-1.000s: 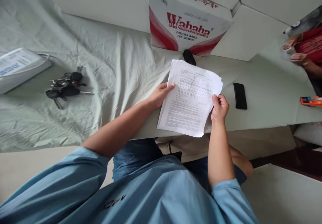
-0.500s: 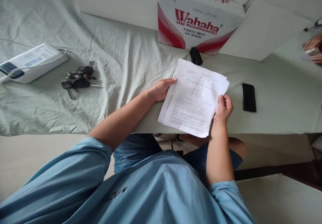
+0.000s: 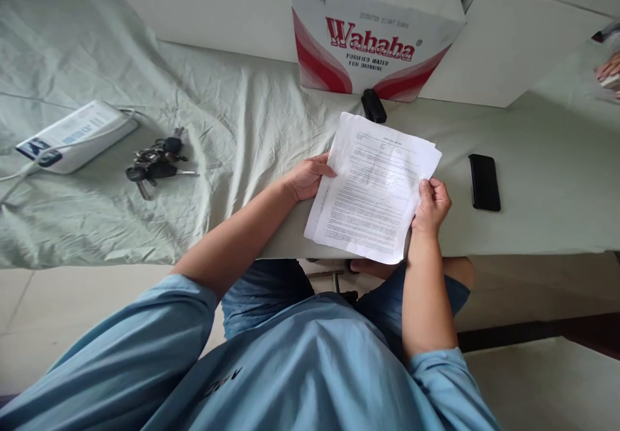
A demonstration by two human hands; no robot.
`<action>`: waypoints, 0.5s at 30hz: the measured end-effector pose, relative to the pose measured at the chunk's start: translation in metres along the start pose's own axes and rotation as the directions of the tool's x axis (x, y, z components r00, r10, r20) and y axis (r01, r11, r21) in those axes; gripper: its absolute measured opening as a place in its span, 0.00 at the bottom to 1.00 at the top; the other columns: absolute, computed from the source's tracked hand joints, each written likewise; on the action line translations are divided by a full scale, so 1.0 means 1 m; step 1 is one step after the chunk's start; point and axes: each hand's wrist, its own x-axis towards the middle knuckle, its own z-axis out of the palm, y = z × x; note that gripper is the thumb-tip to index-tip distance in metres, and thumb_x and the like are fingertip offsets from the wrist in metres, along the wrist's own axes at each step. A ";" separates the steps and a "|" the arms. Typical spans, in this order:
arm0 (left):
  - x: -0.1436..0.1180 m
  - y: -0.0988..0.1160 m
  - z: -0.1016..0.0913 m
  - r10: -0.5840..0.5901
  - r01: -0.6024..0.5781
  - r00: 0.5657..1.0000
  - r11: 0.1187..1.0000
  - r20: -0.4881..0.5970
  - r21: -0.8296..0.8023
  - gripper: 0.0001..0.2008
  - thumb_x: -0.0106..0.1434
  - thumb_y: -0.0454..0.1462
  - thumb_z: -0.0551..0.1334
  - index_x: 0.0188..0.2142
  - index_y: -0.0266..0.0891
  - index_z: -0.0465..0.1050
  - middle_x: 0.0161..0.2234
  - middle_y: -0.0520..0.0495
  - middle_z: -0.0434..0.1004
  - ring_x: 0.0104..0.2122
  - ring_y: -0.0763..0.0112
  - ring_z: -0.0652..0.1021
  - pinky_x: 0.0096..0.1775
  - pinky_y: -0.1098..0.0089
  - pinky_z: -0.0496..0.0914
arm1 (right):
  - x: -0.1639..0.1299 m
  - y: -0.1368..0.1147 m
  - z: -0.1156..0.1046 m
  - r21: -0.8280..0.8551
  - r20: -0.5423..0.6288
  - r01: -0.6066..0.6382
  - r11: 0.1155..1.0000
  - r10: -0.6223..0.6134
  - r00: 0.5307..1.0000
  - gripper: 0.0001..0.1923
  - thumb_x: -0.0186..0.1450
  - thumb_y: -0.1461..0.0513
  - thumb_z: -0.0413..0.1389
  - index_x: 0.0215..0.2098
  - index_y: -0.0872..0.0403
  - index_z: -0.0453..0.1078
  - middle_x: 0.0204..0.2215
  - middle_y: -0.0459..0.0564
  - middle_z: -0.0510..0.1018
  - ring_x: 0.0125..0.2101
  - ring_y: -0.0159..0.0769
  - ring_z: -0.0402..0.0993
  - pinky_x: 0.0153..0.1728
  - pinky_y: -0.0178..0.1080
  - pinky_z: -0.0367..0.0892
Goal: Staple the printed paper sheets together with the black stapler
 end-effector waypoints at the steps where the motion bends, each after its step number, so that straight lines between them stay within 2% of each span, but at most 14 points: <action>1: -0.001 0.000 0.001 0.001 -0.001 1.000 1.000 0.001 0.000 0.35 0.47 0.26 0.69 0.57 0.36 0.84 0.47 0.37 0.93 0.58 0.35 0.89 0.67 0.36 0.78 | 0.000 0.000 0.000 -0.002 0.005 0.003 1.000 -0.003 1.000 0.27 0.52 0.41 0.76 0.33 0.50 0.78 0.25 0.38 0.71 0.30 0.31 0.65 0.35 0.37 0.67; 4: -0.003 0.000 0.003 -0.003 0.002 1.000 1.000 -0.026 -0.017 0.34 0.51 0.27 0.70 0.59 0.38 0.83 0.48 0.37 0.93 0.57 0.37 0.90 0.66 0.36 0.79 | -0.001 0.000 0.000 -0.019 0.016 0.012 1.000 -0.012 1.000 0.28 0.53 0.39 0.76 0.34 0.50 0.77 0.26 0.39 0.72 0.30 0.31 0.66 0.35 0.37 0.67; 9: 0.000 -0.002 0.001 -0.017 0.011 0.997 0.997 -0.074 -0.079 0.21 0.68 0.34 0.71 0.60 0.37 0.82 0.47 0.36 0.93 0.52 0.44 0.91 0.65 0.38 0.81 | -0.001 0.001 -0.002 -0.022 0.037 0.028 0.999 -0.027 0.999 0.28 0.55 0.39 0.76 0.38 0.50 0.77 0.24 0.37 0.68 0.29 0.31 0.64 0.36 0.37 0.66; 15: 0.003 -0.004 -0.003 -0.026 0.019 0.997 0.995 -0.069 -0.100 0.18 0.72 0.35 0.70 0.61 0.37 0.80 0.47 0.36 0.92 0.48 0.47 0.92 0.63 0.41 0.83 | 0.001 0.003 0.000 -0.016 -0.010 0.086 0.996 -0.086 0.996 0.27 0.56 0.41 0.76 0.36 0.49 0.74 0.30 0.41 0.74 0.33 0.33 0.69 0.39 0.39 0.69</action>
